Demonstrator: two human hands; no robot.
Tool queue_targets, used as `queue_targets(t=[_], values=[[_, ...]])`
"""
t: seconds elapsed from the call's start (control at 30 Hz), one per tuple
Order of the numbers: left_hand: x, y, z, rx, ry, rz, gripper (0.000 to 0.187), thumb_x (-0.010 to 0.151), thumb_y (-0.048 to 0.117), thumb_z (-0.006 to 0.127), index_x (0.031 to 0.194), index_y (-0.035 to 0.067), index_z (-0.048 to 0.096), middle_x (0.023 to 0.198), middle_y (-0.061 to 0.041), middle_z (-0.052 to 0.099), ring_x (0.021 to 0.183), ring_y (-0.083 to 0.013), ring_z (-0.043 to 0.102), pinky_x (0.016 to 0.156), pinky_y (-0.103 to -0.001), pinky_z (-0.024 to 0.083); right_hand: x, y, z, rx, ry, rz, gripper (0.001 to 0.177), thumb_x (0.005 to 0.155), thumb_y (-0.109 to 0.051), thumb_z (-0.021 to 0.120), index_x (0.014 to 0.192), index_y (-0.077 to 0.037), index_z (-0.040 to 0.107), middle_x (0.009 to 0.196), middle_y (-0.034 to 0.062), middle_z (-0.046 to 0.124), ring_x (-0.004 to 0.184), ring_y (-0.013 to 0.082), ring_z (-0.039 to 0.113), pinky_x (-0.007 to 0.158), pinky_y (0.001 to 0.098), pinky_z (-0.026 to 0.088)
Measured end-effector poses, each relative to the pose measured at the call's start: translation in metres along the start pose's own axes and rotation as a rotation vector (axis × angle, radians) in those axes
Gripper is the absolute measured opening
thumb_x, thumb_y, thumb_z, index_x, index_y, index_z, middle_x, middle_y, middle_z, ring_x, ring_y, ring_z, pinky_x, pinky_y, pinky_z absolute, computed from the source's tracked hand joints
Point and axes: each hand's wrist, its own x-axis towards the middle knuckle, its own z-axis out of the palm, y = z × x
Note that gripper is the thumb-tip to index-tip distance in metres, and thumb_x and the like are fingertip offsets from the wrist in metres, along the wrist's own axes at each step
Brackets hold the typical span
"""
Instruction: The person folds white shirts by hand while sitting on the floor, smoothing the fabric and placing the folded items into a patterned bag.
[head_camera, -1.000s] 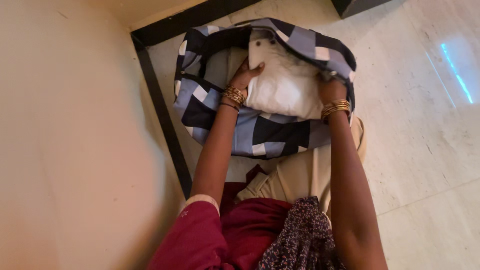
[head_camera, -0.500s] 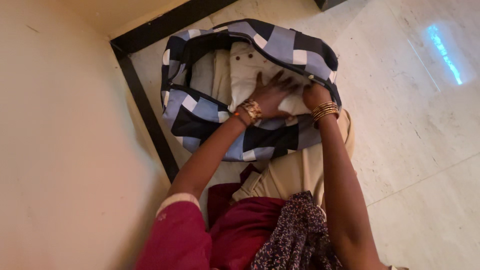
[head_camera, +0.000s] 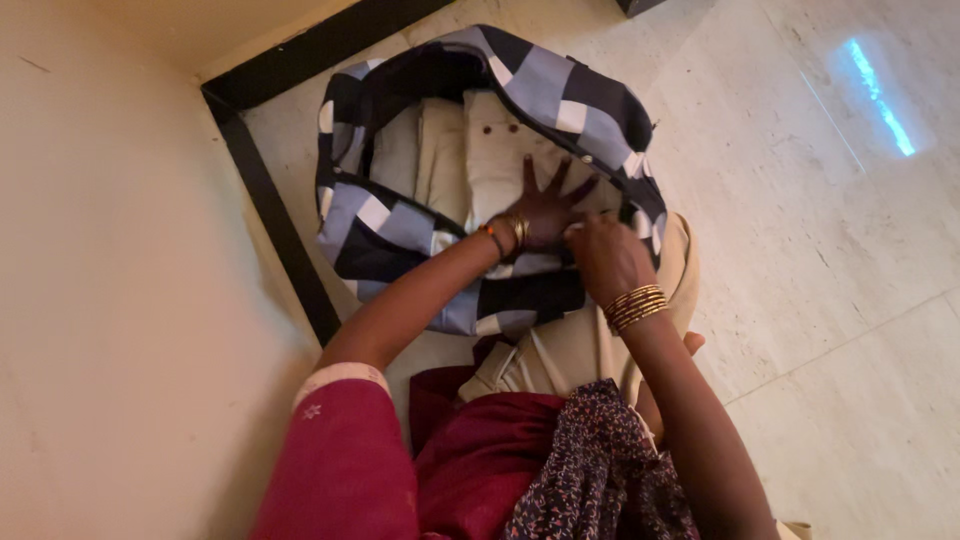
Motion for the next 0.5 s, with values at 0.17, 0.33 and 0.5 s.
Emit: queue_targets(t=[0.17, 0.33, 0.5], values=[[-0.026, 0.025, -0.018, 0.071, 0.258, 0.012, 0.061, 0.094, 0.056, 0.046, 0.154, 0.049, 0.038, 0.17, -0.002, 0.015, 0.154, -0.0469, 0.002, 0.1, -0.094, -0.003, -0.016, -0.009, 0.011, 0.085, 0.147, -0.167, 0.028, 0.101, -0.022, 0.053, 0.096, 0.0, 0.069, 0.1, 0.0219, 0.067, 0.1, 0.0371, 0.065, 0.084, 0.0456, 0.054], [-0.01, 0.024, -0.054, -0.068, -0.007, -0.027, 0.069, 0.085, 0.057, 0.051, 0.152, 0.042, 0.04, 0.164, -0.006, 0.024, 0.15, -0.0525, 0.008, 0.094, -0.09, -0.003, -0.018, -0.002, 0.01, 0.119, 0.169, -0.127, 0.029, 0.104, -0.022, 0.052, 0.099, 0.002, 0.067, 0.101, 0.0218, 0.066, 0.098, 0.0379, 0.064, 0.085, 0.0462, 0.053], [0.031, 0.028, -0.039, 0.04, 0.658, -0.381, 0.081, 0.089, 0.075, 0.044, 0.143, 0.017, 0.06, 0.152, -0.018, 0.054, 0.144, -0.0445, 0.035, 0.112, -0.076, 0.002, -0.015, -0.01, 0.023, 0.057, 0.172, -0.072, 0.03, 0.105, -0.025, 0.054, 0.095, 0.0, 0.067, 0.098, 0.0202, 0.066, 0.1, 0.0355, 0.065, 0.086, 0.0435, 0.054]])
